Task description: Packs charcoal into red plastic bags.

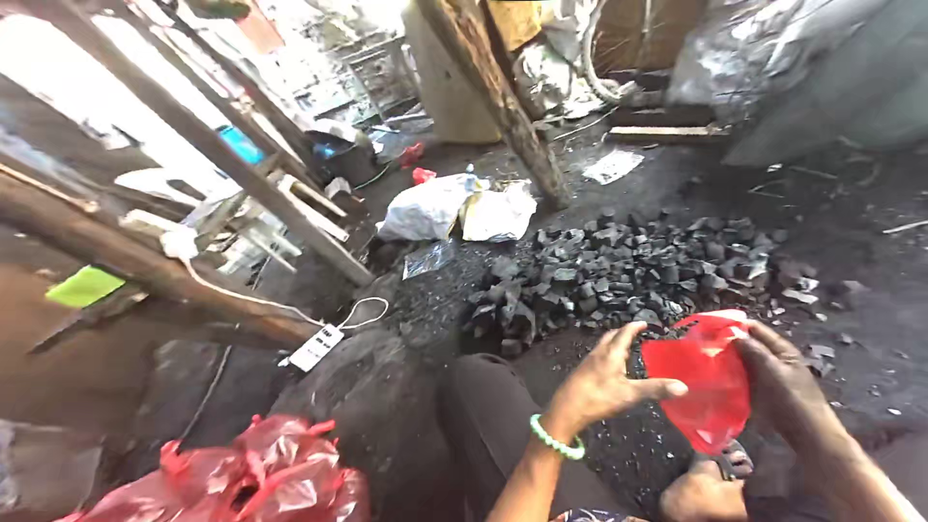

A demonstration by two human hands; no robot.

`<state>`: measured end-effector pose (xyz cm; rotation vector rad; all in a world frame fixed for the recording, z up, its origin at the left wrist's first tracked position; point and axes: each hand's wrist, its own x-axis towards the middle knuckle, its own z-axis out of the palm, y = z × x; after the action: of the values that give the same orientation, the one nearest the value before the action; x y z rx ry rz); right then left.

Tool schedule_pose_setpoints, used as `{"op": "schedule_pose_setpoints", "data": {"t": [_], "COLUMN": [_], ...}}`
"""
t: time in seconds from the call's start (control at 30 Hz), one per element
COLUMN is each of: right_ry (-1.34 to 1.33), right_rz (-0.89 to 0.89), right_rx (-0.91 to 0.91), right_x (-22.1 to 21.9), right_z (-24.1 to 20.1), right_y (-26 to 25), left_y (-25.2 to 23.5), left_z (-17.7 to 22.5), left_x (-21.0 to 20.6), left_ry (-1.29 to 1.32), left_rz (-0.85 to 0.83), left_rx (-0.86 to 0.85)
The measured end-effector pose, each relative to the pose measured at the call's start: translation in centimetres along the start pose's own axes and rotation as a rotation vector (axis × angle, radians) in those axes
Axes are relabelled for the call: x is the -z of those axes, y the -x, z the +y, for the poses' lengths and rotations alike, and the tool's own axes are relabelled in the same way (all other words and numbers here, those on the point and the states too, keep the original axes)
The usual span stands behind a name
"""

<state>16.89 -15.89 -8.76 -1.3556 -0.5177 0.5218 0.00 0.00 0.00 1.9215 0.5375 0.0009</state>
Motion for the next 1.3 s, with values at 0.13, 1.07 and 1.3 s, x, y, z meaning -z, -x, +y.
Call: {"op": "schedule_pose_setpoints", "data": {"t": [0.13, 1.07, 1.3], "right_ry": [0.031, -0.263, -0.412], "right_rz": [-0.101, -0.465, -0.343], "right_rx": [0.002, -0.444, -0.39], "right_x": [-1.3, -2.3, -1.3], "right_z": [1.0, 4.3, 5.3], "right_y": [1.3, 1.0, -0.3], "left_y": [-2.5, -0.3, -0.4], "left_z": [-0.5, -3.4, -7.7], "left_x": [-3.1, 3.8, 5.5], "left_ry": [-0.001, 0.422, 0.144], "left_rz": [-0.06, -0.146, -0.104], "left_rx": [-0.018, -0.209, 0.098]}}
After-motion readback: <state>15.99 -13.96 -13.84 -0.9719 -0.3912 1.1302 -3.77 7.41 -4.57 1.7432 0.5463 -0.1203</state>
